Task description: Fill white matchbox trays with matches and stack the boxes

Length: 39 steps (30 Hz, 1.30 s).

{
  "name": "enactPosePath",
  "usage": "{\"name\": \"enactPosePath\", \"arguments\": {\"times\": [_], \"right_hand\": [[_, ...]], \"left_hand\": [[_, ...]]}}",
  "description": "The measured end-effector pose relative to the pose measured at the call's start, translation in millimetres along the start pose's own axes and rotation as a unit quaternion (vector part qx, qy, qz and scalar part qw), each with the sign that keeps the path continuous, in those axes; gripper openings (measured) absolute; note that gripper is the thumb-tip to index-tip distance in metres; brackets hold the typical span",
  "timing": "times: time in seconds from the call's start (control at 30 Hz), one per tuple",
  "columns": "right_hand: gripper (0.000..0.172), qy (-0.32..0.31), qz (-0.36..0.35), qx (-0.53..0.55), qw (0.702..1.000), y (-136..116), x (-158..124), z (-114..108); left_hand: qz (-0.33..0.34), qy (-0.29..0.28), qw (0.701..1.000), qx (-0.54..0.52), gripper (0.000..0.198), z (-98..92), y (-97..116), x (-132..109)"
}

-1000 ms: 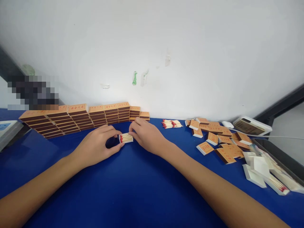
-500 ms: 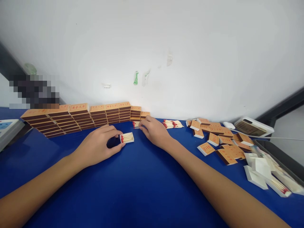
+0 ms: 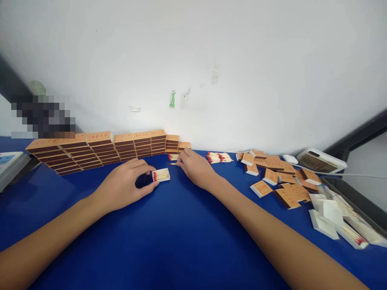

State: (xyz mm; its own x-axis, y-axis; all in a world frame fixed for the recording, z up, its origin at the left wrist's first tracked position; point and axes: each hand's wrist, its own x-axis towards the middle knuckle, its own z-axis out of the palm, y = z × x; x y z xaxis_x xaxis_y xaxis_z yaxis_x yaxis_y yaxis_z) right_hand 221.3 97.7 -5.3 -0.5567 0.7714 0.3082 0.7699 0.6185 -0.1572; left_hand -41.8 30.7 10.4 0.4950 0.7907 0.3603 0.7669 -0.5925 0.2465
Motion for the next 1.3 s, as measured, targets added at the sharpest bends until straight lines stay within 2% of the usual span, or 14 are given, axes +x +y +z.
{"name": "enactPosePath", "arguments": {"times": [0.33,0.57,0.7,0.97,1.07,1.3], "right_hand": [[0.014,-0.017,-0.016,-0.055,0.998,-3,-1,2],[0.016,0.021,-0.029,-0.045,0.998,-9,0,-3],[0.019,0.048,-0.062,-0.036,0.996,-22,-2,-9],[0.018,0.012,-0.095,-0.067,0.993,-54,-6,-9],[0.015,0.008,-0.09,-0.024,0.996,-48,-5,-9],[0.015,0.04,-0.026,-0.006,0.999,-4,-2,2]], "left_hand": [[-0.003,-0.002,1.0,0.006,0.026,0.3,0,1],[-0.007,-0.001,1.0,0.005,0.026,0.5,-1,1],[0.0,0.005,1.0,0.004,0.025,0.7,-1,1],[0.013,0.008,1.0,0.011,0.027,1.0,-1,0],[0.014,0.011,1.0,0.01,0.024,0.4,0,0],[0.007,0.007,1.0,0.004,0.026,0.2,0,1]]}}
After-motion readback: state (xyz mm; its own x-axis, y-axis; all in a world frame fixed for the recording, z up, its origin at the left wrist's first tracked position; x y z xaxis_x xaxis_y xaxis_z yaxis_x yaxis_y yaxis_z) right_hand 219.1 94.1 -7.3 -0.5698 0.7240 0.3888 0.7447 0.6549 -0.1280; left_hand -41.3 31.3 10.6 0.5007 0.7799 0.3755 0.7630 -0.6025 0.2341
